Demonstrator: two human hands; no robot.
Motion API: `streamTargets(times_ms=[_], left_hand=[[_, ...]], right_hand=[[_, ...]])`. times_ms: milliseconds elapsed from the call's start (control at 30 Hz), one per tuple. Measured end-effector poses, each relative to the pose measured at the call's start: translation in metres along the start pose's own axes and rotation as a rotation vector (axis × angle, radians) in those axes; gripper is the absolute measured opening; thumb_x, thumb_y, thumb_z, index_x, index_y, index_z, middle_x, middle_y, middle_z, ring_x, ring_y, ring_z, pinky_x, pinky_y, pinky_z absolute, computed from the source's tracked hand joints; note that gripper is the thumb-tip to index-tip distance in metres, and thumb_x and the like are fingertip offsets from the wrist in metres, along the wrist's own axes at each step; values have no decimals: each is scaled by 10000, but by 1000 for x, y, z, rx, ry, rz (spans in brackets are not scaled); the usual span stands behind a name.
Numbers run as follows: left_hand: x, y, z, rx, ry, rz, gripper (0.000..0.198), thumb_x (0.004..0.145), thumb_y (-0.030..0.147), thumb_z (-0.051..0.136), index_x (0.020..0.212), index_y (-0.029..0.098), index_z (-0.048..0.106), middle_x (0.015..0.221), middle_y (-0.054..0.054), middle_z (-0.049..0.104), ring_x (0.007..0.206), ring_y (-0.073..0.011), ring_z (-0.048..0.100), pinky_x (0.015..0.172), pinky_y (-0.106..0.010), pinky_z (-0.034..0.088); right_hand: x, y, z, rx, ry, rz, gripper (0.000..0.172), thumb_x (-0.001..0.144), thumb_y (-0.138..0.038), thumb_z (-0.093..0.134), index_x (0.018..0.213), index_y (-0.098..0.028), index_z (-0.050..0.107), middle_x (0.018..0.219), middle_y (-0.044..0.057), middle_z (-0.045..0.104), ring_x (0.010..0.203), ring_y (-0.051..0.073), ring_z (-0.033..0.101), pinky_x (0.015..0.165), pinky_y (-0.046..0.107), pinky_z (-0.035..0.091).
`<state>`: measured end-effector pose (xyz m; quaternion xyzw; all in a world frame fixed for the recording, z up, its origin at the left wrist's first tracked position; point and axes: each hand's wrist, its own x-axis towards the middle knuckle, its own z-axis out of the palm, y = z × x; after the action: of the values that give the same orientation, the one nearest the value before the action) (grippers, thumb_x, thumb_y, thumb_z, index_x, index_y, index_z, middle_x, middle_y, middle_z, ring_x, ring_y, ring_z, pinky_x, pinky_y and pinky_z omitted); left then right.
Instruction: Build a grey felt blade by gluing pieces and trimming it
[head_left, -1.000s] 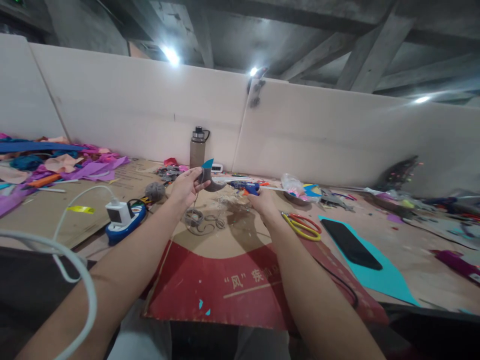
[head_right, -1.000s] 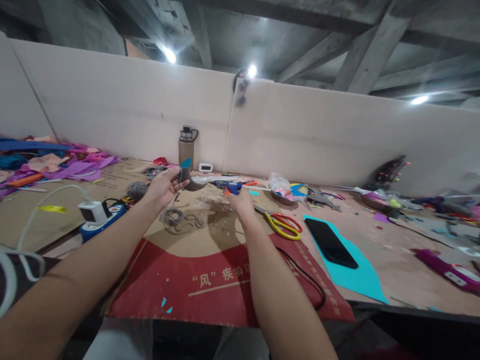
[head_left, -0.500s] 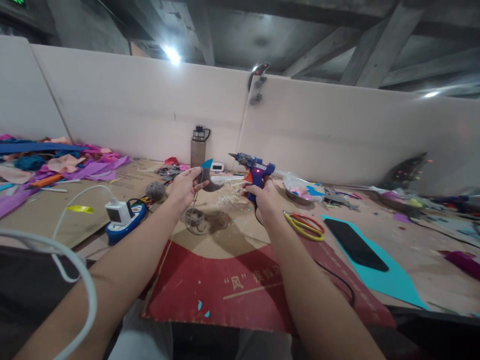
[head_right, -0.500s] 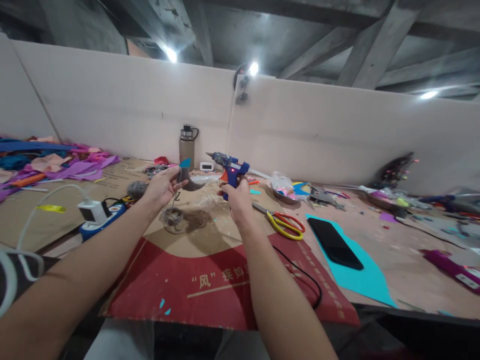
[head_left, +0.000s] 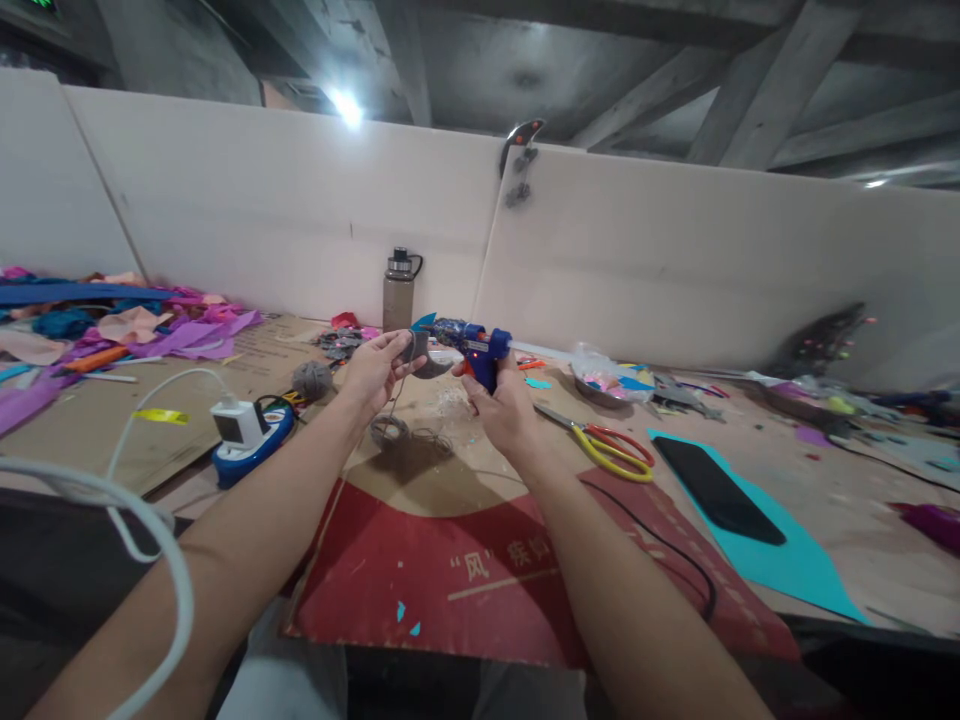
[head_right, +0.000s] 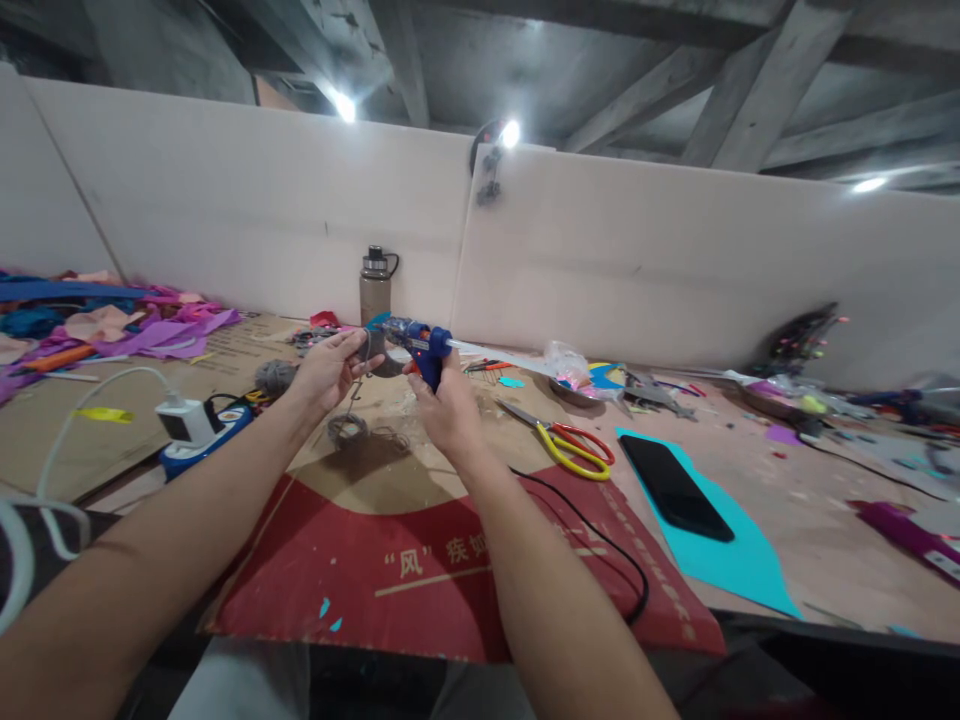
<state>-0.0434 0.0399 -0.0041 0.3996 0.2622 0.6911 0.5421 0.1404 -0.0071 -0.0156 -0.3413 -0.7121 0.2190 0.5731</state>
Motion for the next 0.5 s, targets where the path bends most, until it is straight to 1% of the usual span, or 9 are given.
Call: streamTargets(times_ms=[133,233,300,500], left_hand=[[-3,2,4,-11,-25,2,27,779,107,638,766,100,660,556,32,580,408,-7,441,744,-298,588],[-5,3,6,-18,-13,-5,40,769,83,636,789,102,665,647,-3,639,502,-38,544,744,-296,589],[-6,3,7,-13,-8,-14,54,761,77,640,799,104,666,695,-19,659,562,-58,588,753,-300,588],[-5,0,6,10,-35,-1,52,761,85,640,799,98,672,691,-18,655,526,-44,558,741,-304,589]], right_hand=[[0,0,2,-63,21,47,222,814,-260,534,1028,-230,485,880,43,645,693,171,570,636,339,466],[1,0,2,-87,23,56,234,817,-262,532,1040,-232,470,886,38,647,707,178,576,677,359,466],[1,0,2,-95,19,60,231,817,-260,528,1039,-232,468,881,37,646,716,183,579,704,372,466],[0,-8,2,-134,18,23,170,794,-226,525,962,-208,507,912,64,625,807,206,583,805,405,456]])
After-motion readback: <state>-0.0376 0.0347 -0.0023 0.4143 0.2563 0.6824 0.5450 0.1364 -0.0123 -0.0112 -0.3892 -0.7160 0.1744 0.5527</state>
